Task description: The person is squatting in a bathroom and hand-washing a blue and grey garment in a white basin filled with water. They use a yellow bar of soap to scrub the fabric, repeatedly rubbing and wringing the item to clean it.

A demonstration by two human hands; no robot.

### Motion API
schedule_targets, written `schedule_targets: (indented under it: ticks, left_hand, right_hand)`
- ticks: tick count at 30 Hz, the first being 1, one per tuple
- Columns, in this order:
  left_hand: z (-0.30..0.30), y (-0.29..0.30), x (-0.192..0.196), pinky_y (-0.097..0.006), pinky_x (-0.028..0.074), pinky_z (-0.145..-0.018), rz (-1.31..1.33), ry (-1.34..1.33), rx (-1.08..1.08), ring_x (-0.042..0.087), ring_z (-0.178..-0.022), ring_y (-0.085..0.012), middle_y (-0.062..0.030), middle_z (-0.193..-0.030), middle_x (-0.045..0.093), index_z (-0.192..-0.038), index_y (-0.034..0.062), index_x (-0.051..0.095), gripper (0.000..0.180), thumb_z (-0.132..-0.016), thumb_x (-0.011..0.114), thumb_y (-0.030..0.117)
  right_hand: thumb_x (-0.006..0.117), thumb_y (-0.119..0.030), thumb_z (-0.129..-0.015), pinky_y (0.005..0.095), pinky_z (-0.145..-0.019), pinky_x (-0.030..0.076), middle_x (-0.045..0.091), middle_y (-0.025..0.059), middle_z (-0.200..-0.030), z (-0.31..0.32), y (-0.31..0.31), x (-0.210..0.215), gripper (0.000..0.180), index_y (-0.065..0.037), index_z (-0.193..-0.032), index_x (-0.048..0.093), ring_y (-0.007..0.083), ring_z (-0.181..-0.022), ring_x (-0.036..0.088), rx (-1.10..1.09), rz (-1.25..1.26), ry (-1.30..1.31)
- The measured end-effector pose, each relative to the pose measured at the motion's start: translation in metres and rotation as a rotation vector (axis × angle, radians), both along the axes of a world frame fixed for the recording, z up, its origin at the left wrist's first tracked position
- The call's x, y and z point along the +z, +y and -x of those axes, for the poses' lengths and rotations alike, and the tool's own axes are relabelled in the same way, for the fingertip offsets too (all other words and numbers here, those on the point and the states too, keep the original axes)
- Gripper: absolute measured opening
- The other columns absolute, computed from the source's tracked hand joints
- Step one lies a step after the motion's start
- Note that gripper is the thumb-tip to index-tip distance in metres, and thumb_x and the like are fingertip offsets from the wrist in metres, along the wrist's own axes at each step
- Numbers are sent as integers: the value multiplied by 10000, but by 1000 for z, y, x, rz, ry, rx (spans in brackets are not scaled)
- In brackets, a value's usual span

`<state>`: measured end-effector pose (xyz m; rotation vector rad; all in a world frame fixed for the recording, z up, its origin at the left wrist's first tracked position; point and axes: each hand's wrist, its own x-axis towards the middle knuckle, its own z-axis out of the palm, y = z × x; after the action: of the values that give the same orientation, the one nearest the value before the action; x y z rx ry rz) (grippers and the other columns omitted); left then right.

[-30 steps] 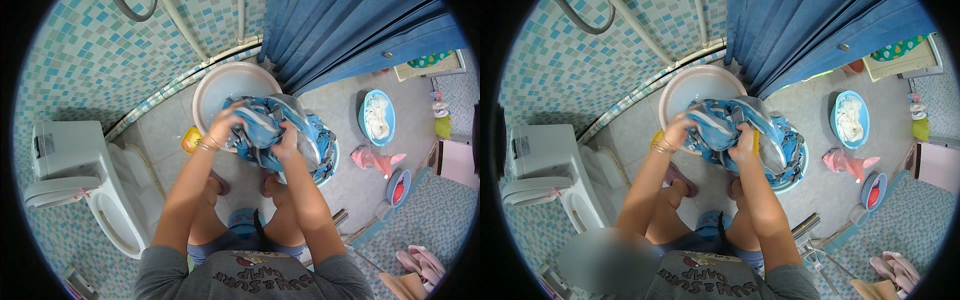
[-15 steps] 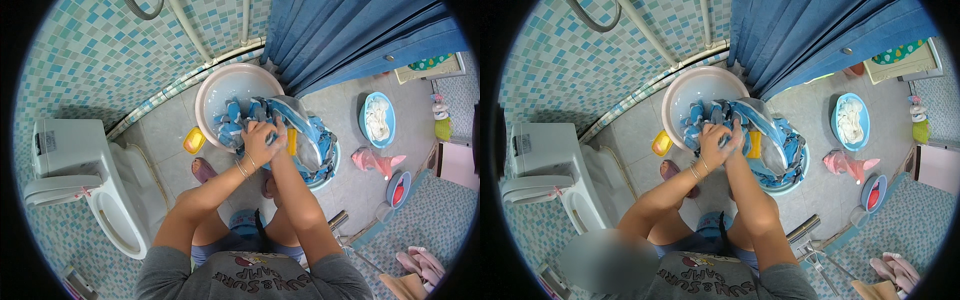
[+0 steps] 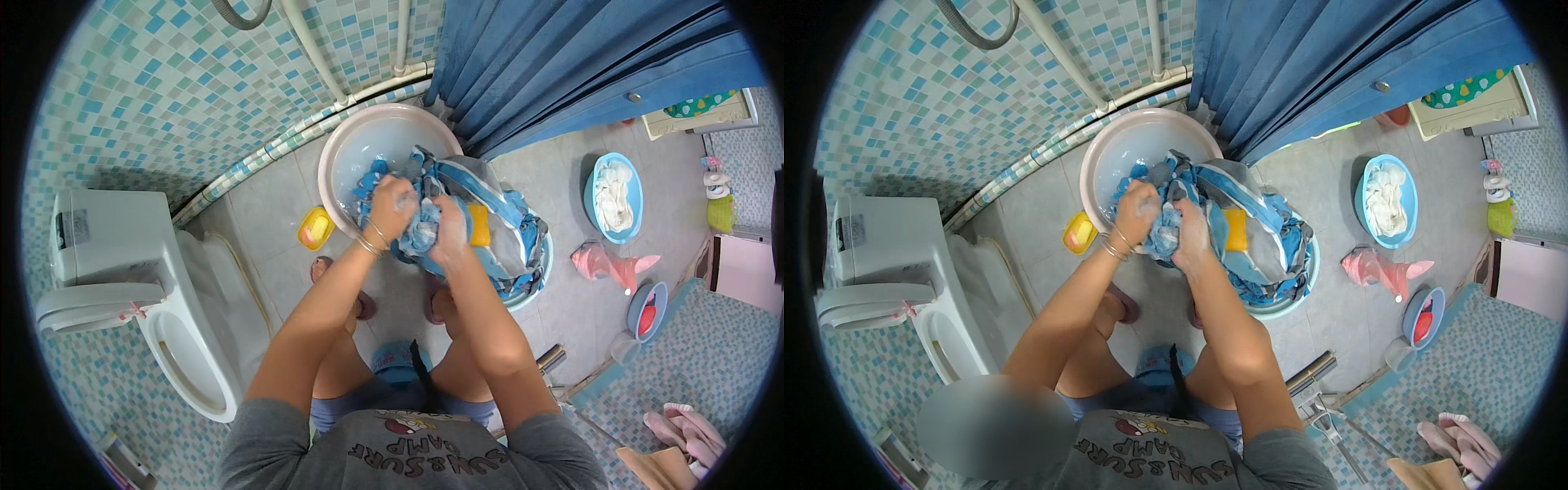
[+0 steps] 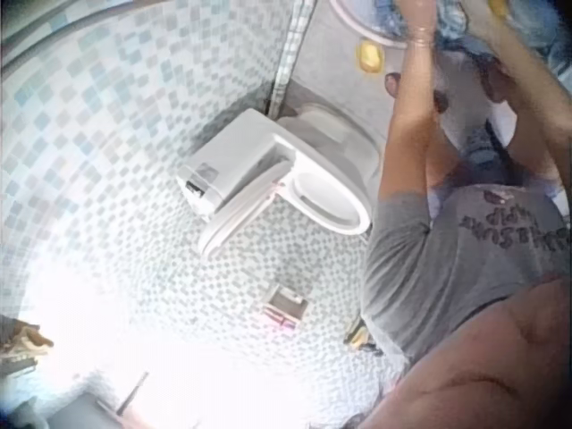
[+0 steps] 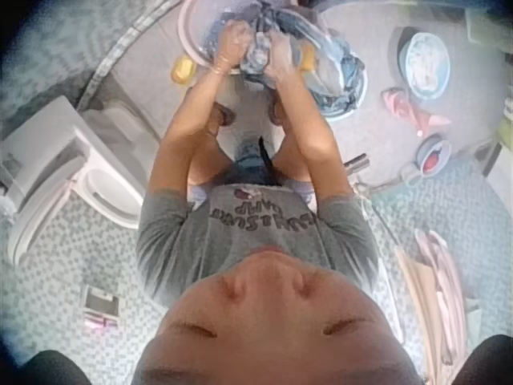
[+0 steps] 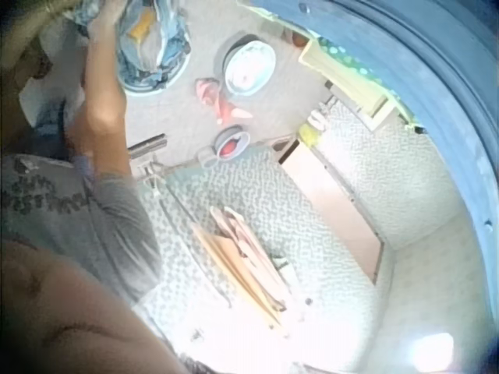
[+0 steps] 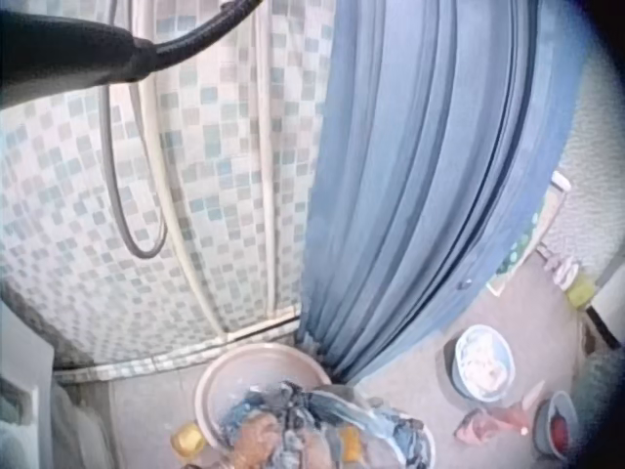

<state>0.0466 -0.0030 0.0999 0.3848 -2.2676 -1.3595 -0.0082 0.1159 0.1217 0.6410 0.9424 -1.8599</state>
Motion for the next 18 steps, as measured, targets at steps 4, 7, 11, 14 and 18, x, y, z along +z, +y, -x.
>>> schedule_targets:
  ticks: [4,7,11,14,18]
  left_hand:
    - [-25,-29,-13,-348,358,-861,16,-388,-201,502,-792,-299,-125,-882,578,-1215,26,471,616,-672,689,216]
    - [-29,-21,-31,-346,309,-962,118,-694,-282,524,-974,-340,-203,-1061,605,-1321,-40,379,859,-625,736,315]
    - [-24,-3,-51,-358,300,-992,215,-920,-318,491,-1115,-357,-251,-1150,568,-1216,21,540,653,-645,723,278]
    - [-31,-25,-83,-380,363,-963,342,-784,-133,565,-1038,-321,-224,-1172,561,-983,105,700,312,-680,683,177]
    - [-32,-63,-47,-357,389,-970,-159,-360,-57,530,-1113,-279,-157,-1229,551,-1087,50,643,338,-762,632,144]
  right_hand:
    - [530,-166,-799,370,-759,510,589,47,-819,22,18,46,86,-93,-837,556,224,-786,599,-191,73,60]
    - [508,-147,-790,411,-838,487,603,72,-913,32,29,34,149,-80,-912,565,256,-863,593,-249,166,58]
    - [474,-166,-789,467,-928,446,609,120,-1064,19,34,11,300,-46,-1048,567,314,-978,579,-247,154,93]
    - [464,-173,-798,475,-934,445,600,122,-1087,18,33,19,302,-48,-1057,557,322,-993,577,-230,159,87]
    - [459,-206,-832,461,-894,470,594,103,-1033,32,42,10,263,-54,-1021,562,296,-947,583,-278,38,47]
